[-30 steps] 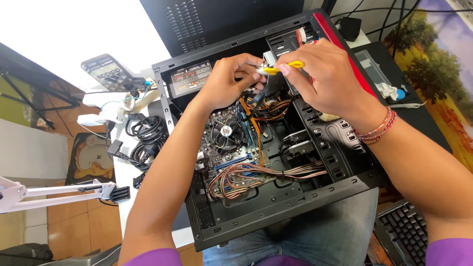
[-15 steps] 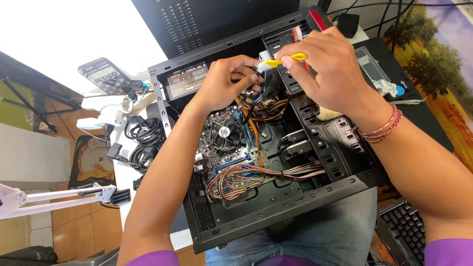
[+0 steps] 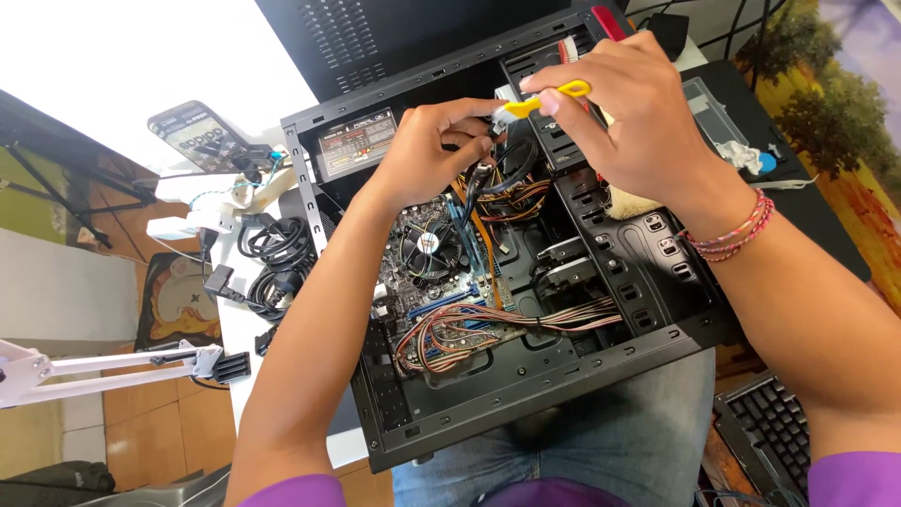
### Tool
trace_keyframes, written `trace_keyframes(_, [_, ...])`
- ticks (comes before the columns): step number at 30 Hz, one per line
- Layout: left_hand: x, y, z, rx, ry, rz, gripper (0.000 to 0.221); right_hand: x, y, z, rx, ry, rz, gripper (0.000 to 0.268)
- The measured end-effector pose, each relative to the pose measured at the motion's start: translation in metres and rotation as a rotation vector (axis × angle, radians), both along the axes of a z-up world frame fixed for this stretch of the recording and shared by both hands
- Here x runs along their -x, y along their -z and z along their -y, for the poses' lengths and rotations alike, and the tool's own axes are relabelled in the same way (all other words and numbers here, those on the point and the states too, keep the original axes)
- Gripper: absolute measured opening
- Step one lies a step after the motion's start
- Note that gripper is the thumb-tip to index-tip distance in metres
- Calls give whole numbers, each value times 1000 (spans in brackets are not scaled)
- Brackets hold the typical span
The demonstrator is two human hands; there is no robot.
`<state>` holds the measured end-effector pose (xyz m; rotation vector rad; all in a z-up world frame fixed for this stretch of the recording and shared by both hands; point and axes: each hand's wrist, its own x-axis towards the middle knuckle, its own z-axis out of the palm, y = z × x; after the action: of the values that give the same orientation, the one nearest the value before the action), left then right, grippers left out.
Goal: Sorting and connecting internal wiring inside a desktop computer case.
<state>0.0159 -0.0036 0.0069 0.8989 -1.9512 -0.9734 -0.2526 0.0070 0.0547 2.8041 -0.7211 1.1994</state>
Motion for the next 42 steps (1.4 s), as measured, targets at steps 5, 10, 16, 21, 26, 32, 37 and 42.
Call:
trace_keyframes(5, [-2, 1, -3, 21, -17, 8, 40, -5, 0, -1, -7, 0, -10, 12])
trace_keyframes(10, [-4, 6, -2, 94, -47, 40, 39, -5, 1, 1, -62, -46, 33, 11])
trace_keyframes(16, [1, -1, -8, 4, -89, 55, 40, -3, 2, 7, -147, -5, 74, 14])
trace_keyframes(21, [3, 2, -3, -8, -96, 3, 36, 1, 2, 9, -76, 21, 68, 14])
trace_keyframes(26, [4, -1, -7, -81, -93, -4, 31, 0, 0, 6, -72, 4, 90, 16])
trace_keyframes(32, [2, 4, -1, -60, -72, -54, 27, -1, -3, 7, -32, -2, 104, 16])
trace_keyframes(37, [2, 3, -1, -27, -109, 27, 34, 2, -3, 6, -31, -22, 111, 16])
trace_keyframes(42, [5, -5, -5, -36, -149, 53, 41, -4, -13, 1, -79, 45, 63, 13])
